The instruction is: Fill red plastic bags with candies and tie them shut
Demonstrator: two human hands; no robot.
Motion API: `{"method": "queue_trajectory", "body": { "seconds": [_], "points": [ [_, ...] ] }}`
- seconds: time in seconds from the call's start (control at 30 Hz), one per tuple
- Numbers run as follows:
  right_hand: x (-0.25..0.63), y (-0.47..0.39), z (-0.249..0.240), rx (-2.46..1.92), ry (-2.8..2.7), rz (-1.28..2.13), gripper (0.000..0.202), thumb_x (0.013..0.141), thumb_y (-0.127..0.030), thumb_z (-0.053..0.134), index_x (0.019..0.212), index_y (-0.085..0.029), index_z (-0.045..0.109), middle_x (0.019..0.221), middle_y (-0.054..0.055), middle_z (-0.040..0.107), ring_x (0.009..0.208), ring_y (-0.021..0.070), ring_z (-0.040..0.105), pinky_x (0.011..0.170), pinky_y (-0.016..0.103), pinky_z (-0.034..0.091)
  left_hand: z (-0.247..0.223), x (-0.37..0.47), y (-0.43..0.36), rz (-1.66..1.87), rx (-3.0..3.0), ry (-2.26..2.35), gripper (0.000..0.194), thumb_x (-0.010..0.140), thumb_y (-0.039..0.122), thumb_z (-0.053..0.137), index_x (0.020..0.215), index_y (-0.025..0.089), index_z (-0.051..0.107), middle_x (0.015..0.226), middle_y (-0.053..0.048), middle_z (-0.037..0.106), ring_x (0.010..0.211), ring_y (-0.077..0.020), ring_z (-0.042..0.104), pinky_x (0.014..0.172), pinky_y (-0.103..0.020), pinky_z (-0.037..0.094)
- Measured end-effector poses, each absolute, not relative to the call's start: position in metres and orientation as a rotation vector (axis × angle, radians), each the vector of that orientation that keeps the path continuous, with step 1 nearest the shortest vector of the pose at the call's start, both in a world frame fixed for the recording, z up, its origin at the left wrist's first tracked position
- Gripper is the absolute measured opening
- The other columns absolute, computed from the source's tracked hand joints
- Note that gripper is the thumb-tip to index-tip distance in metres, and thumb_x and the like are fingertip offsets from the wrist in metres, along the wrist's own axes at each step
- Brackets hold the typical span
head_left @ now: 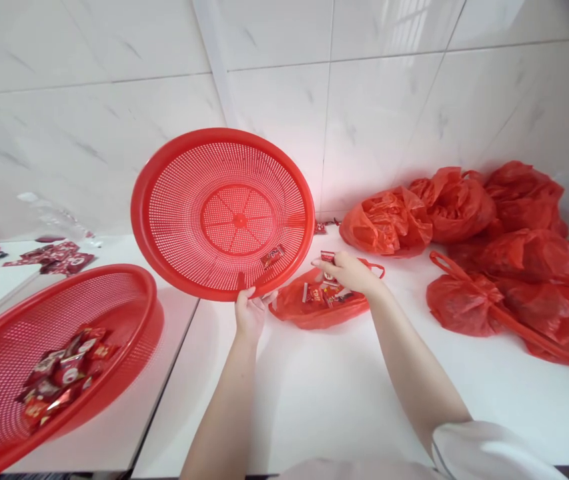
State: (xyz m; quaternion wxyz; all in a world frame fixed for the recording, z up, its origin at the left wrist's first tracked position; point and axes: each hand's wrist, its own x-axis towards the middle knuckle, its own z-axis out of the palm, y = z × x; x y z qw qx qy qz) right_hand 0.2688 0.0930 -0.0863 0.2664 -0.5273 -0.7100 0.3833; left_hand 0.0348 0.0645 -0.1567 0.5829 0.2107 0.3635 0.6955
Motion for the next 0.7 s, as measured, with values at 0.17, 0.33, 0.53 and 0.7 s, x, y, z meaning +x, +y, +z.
{"method": "queue_trajectory", "body": {
  "seconds": [0.17,0.33,0.53,0.7],
  "points": [
    [0.2728,0.0883,-0.0803,-1.318,-1.845,1.114,0.047,0.089,-0.058,0.047,0.086,-0.016,0.07,0.065,0.003,0.066,0.058,0.0178,0.061,0.051,0.027,0.046,-0.1616,0.0359,0.0649,1.586,0.539,0.841,0.019,0.067,0.024,0.06,0.084,0.019,0.066,0.082,-0.004,0.073,0.072,-0.0197,0.068,0.066,-0.034,0.056],
    [0.2744,0.0908,-0.0803,-1.328,-1.802,1.117,0.053,0.086,-0.062,0.05,0.081,-0.014,0.071,0.052,0.0,0.058,0.052,0.016,0.057,0.051,0.027,0.046,-0.1635,0.0355,0.0653,1.586,0.521,0.847,0.018,0.066,0.023,0.062,0.083,0.019,0.065,0.084,-0.003,0.073,0.073,-0.0196,0.068,0.066,-0.033,0.056],
    [0.2698,0.0943,-0.0856,-1.341,-1.639,1.208,0.063,0.082,-0.073,0.044,0.055,-0.017,0.056,0.048,0.004,0.059,0.046,0.0175,0.059,0.046,0.027,0.047,-0.1639,0.0378,0.065,1.587,0.59,0.848,0.019,0.067,0.024,0.06,0.085,0.019,0.065,0.084,-0.004,0.071,0.08,-0.0212,0.066,0.066,-0.034,0.055],
    [0.2709,0.0925,-0.0836,-1.354,-1.685,1.095,0.068,0.087,-0.071,0.035,0.047,-0.019,0.051,0.042,0.004,0.056,0.044,0.0171,0.057,0.051,0.027,0.047,-0.1637,0.0417,0.0634,1.586,0.602,0.87,0.014,0.064,0.023,0.062,0.077,0.018,0.064,0.081,-0.003,0.069,0.073,-0.0195,0.066,0.064,-0.034,0.056]
  ]
}}
